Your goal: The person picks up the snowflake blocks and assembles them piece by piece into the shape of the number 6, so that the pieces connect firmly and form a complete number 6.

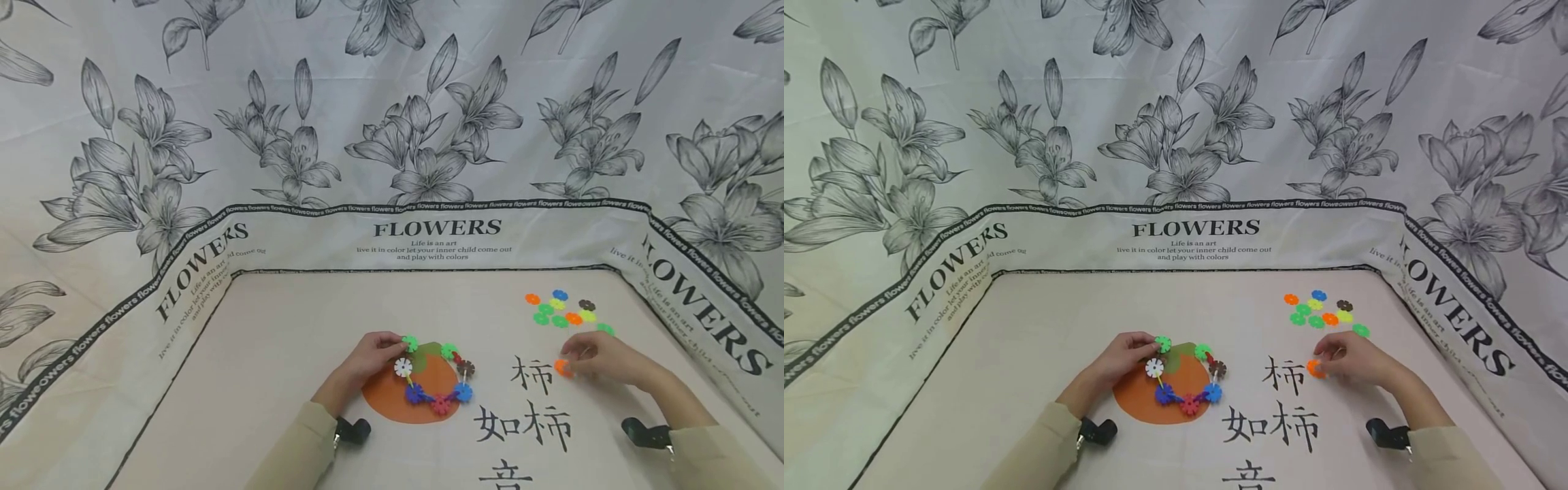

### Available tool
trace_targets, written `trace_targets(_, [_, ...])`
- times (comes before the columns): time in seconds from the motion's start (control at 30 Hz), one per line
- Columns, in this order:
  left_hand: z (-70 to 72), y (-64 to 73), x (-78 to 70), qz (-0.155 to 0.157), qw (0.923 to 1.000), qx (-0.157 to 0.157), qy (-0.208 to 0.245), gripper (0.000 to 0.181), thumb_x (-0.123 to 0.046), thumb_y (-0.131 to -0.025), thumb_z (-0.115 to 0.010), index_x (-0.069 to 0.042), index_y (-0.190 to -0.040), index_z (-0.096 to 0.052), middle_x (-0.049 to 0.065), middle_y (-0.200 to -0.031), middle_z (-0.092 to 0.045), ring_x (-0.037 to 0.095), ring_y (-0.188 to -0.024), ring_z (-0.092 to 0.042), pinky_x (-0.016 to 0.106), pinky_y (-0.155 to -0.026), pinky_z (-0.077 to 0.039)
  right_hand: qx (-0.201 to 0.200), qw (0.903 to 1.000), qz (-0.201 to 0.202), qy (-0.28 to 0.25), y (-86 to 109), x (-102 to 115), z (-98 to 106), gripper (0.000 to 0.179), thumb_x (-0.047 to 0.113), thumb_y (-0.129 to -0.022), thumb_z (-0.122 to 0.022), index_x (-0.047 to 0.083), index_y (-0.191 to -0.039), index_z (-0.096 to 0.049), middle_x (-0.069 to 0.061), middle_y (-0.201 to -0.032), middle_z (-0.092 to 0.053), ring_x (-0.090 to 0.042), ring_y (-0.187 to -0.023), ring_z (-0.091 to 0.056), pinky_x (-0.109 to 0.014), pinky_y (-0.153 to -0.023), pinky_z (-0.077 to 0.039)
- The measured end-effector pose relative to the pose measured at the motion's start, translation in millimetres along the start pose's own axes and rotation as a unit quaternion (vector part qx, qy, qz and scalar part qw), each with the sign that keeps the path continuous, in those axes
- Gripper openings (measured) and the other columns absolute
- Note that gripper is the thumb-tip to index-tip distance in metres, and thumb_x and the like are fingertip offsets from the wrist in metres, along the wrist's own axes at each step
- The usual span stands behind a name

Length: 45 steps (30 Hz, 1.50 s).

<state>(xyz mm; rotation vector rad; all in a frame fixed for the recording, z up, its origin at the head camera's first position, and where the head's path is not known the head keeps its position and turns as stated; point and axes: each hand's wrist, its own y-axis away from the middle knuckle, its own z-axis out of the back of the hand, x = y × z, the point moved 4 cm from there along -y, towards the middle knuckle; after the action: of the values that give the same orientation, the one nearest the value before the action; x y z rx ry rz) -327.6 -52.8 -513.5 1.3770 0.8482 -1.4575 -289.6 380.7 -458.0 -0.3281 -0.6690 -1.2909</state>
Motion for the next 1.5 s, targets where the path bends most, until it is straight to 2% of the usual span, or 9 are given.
trace_targets(0.17, [0.3,0.4,0.2,0.0,1.0,0.001,0.0,0.023,-0.019,-0.101,-0.067,-0.001,-0.113,-0.072,0.008,-0.104,-0.077,0.017,-0.098,-0.071,0.036,-0.098,-0.054,0.009,0.9999,0.006,0.007,-0.1,-2.7,-6.0,0.03,0.022,-0.083,-0.084,0.005,-0.103,-0.069,-0.004,-0.089,-0.063,-0.016,-0.08,-0.054,-0.026,-0.067,-0.047])
trace_targets(0.33, [0.4,0.9,0.5,0.001,1.0,0.001,-0.004,0.024,-0.021,-0.101,-0.067,-0.002,-0.114,-0.073,0.007,-0.104,-0.076,0.017,-0.099,-0.07,0.037,-0.099,-0.054,-0.005,0.9997,0.01,0.02,-2.0,-5.7,-7.9,0.033,0.021,-0.083,-0.084,0.004,-0.104,-0.067,-0.003,-0.086,-0.06,-0.017,-0.078,-0.053,-0.026,-0.065,-0.046])
trace_targets(0.53, [0.5,0.8,0.3,-0.001,1.0,0.0,-0.002,0.023,-0.02,-0.101,-0.067,-0.001,-0.114,-0.073,0.008,-0.104,-0.077,0.017,-0.098,-0.071,0.036,-0.097,-0.055,-0.001,0.9997,0.002,0.023,-3.8,-7.4,-8.8,0.033,0.023,-0.083,-0.085,0.003,-0.102,-0.067,-0.003,-0.085,-0.059,-0.017,-0.077,-0.052,-0.026,-0.064,-0.045])
trace_targets(0.73, [0.3,1.3,0.2,0.0,1.0,-0.001,-0.003,0.023,-0.02,-0.101,-0.067,-0.001,-0.113,-0.072,0.008,-0.104,-0.076,0.018,-0.099,-0.071,0.036,-0.096,-0.055,0.002,0.9999,0.007,0.011,-6.8,0.3,-12.2,0.022,0.023,-0.087,-0.081,0.008,-0.095,-0.067,-0.002,-0.088,-0.064,-0.017,-0.081,-0.053,-0.026,-0.067,-0.045])
trace_targets(0.87, [0.6,2.2,-0.8,-0.001,1.0,-0.001,-0.003,0.022,-0.019,-0.101,-0.066,-0.001,-0.113,-0.072,0.008,-0.105,-0.076,0.017,-0.099,-0.071,0.036,-0.097,-0.055,-0.004,0.9998,0.021,-0.003,-12.4,16.1,-21.7,0.021,0.027,-0.089,-0.08,0.011,-0.092,-0.066,0.001,-0.086,-0.065,-0.014,-0.079,-0.054,-0.026,-0.065,-0.044])
trace_targets(1.07, [1.6,1.1,-0.6,0.0,1.0,0.0,0.0,0.022,-0.018,-0.102,-0.066,-0.001,-0.113,-0.072,0.008,-0.105,-0.076,0.018,-0.099,-0.071,0.036,-0.097,-0.055,-0.02,0.9974,0.056,-0.041,-28.0,47.9,-39.4,0.022,0.023,-0.089,-0.08,0.009,-0.096,-0.065,0.0,-0.081,-0.065,-0.014,-0.072,-0.061,-0.025,-0.062,-0.048])
trace_targets(1.3, [1.7,0.4,0.8,-0.003,1.0,0.004,0.001,0.023,-0.017,-0.101,-0.066,0.001,-0.114,-0.071,0.01,-0.106,-0.076,0.018,-0.1,-0.071,0.035,-0.095,-0.056,0.007,0.9879,0.114,-0.104,-43.3,88.1,-58.1,0.021,0.013,-0.095,-0.073,0.005,-0.113,-0.065,-0.004,-0.074,-0.062,-0.014,-0.061,-0.055,-0.025,-0.055,-0.046])
trace_targets(1.5, [1.0,0.9,0.5,-0.002,1.0,0.004,0.007,0.023,-0.016,-0.101,-0.066,0.002,-0.114,-0.071,0.01,-0.106,-0.076,0.018,-0.1,-0.072,0.034,-0.095,-0.056,0.027,0.979,0.144,-0.141,-54.6,115.7,-70.2,0.023,0.01,-0.101,-0.064,-0.001,-0.121,-0.064,-0.014,-0.078,-0.064,-0.022,-0.064,-0.057,-0.029,-0.058,-0.049])
